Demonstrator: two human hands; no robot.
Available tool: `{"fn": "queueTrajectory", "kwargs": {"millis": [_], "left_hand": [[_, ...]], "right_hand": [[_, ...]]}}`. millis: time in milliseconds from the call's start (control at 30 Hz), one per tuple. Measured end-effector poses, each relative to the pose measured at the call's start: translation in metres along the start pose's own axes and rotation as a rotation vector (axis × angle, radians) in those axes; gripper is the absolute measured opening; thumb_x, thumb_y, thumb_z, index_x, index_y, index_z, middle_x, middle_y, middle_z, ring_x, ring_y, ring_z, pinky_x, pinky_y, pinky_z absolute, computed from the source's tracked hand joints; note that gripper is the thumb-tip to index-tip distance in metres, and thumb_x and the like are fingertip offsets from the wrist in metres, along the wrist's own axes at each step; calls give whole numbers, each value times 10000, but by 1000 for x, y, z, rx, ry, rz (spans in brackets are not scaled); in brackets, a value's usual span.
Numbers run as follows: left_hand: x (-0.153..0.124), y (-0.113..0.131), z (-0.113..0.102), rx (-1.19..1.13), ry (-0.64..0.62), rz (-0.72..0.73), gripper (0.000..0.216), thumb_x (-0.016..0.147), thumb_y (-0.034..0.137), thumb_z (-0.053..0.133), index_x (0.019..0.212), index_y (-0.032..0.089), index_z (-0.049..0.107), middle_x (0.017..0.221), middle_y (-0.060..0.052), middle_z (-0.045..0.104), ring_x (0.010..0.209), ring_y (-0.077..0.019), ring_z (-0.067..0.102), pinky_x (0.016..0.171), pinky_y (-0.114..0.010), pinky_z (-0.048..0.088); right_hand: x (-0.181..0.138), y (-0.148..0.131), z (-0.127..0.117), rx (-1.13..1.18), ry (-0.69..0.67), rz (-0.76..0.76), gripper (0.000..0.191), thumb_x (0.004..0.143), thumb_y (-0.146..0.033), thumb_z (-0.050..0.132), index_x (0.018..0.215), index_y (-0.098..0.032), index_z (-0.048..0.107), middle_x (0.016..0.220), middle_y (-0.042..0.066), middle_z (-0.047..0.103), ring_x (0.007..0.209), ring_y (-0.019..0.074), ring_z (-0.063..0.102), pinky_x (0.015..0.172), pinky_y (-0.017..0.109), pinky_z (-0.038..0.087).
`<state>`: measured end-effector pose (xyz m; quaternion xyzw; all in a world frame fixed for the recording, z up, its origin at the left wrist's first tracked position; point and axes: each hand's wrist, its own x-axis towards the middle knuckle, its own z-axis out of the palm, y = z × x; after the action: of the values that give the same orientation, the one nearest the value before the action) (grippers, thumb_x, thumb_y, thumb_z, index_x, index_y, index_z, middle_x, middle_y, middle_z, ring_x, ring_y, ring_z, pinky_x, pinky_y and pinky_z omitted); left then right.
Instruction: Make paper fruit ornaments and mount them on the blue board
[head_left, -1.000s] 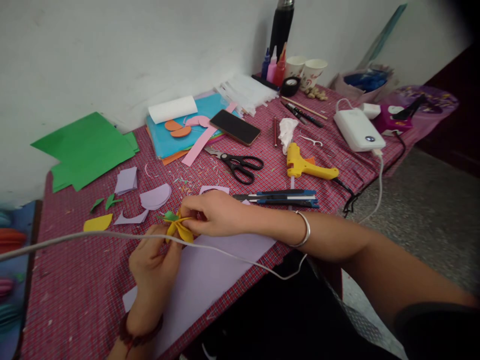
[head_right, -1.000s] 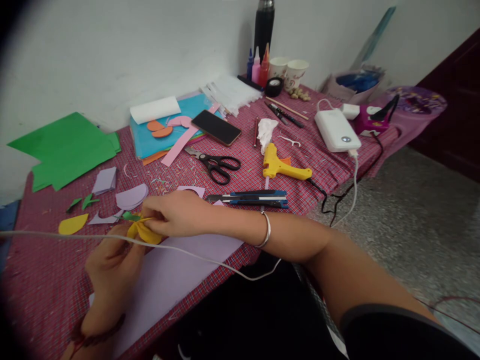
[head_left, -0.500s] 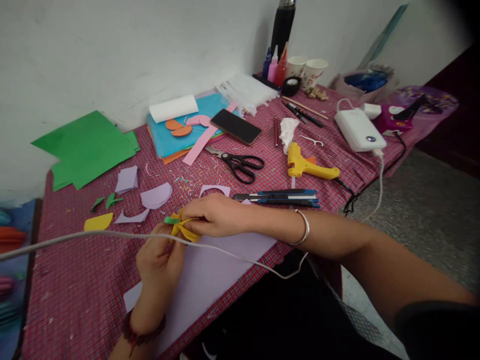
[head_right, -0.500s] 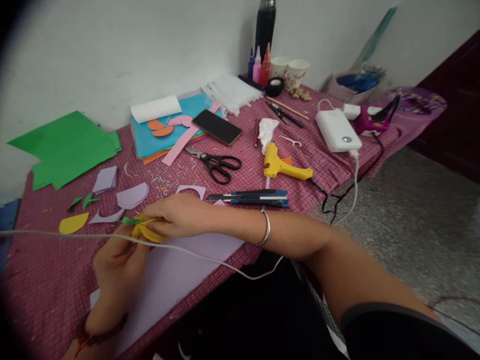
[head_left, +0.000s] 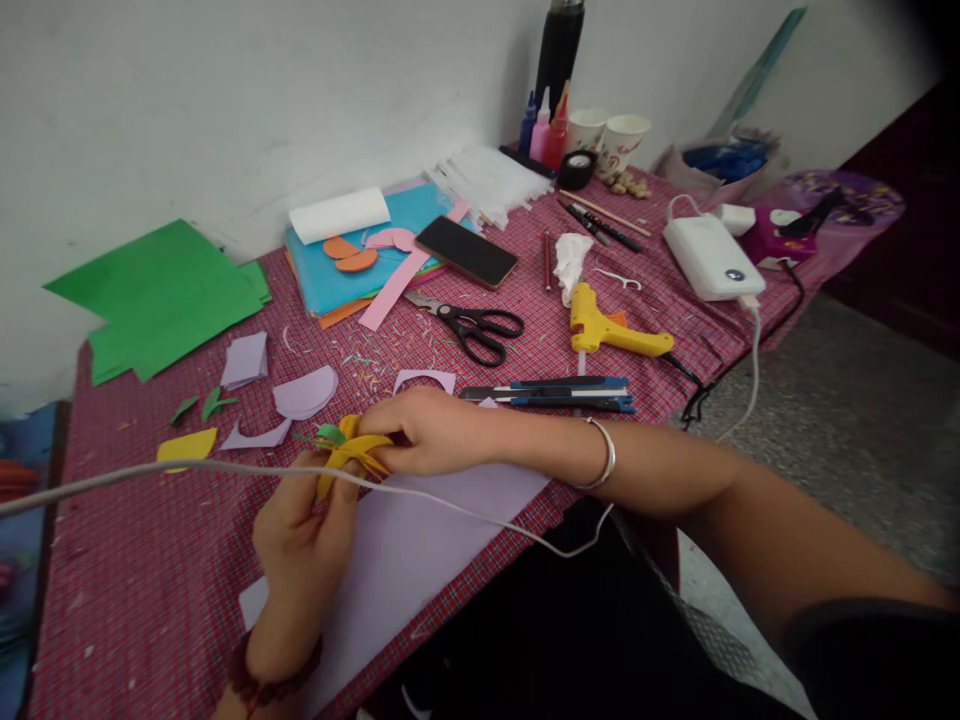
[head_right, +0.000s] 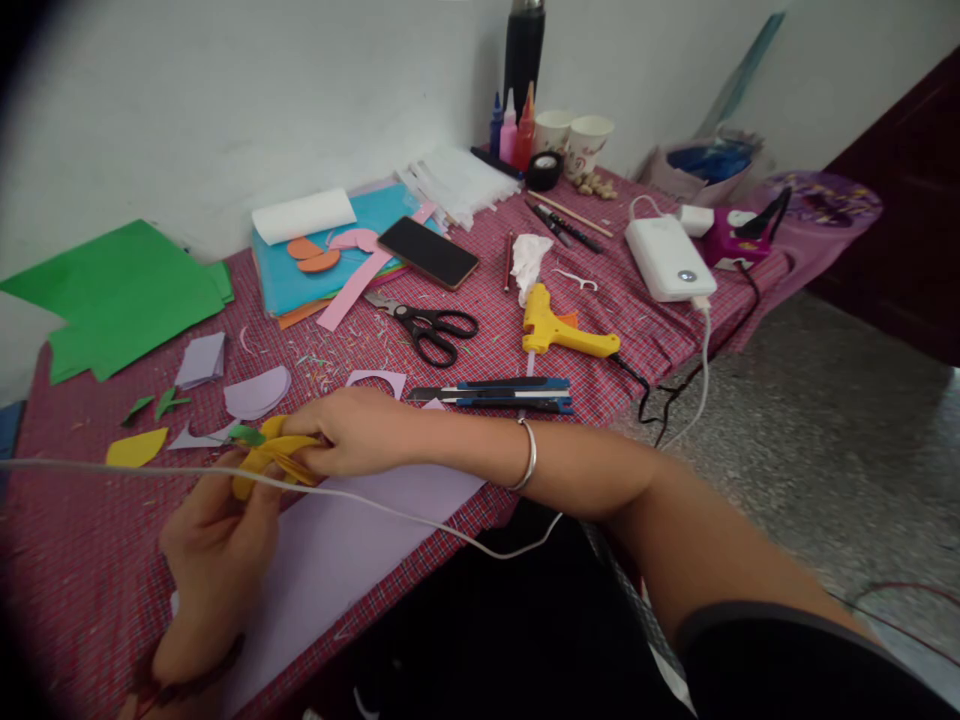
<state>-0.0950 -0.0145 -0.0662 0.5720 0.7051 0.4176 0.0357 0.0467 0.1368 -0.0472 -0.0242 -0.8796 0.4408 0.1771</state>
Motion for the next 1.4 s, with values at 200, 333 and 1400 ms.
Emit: {"fn": "queueTrajectory", "kwargs": {"millis": [200, 333, 1400], "left_hand": [[-1, -3, 1, -10, -26, -12, 156, 874, 292, 605, 755, 193, 594, 675, 36, 535, 599, -103, 491, 569, -231, 399], [3, -1, 1, 4, -51, 29, 169, 880, 308, 591, 763, 189, 615, 694, 23, 597, 610, -109, 542, 582, -224, 423], [2, 2, 1, -55, -105, -22, 265, 884, 311, 586, 647, 197, 563, 641, 23, 568, 570, -109, 512, 538, -230, 408]], "right_hand": [[3, 5, 4, 178, -46, 5, 89, 840, -182, 511, 760, -173, 474, 689, -45, 476, 647, 90, 465, 609, 204, 336], [1, -1, 2, -9, -10, 38, 99, 838, -152, 497, 742, -170, 481, 675, -39, 485, 625, 95, 461, 588, 225, 289], [5, 6, 0, 66, 118, 130, 92, 885, -181, 547, 846, -133, 615, 809, -2, 651, 721, 104, 552, 647, 216, 352]]}}
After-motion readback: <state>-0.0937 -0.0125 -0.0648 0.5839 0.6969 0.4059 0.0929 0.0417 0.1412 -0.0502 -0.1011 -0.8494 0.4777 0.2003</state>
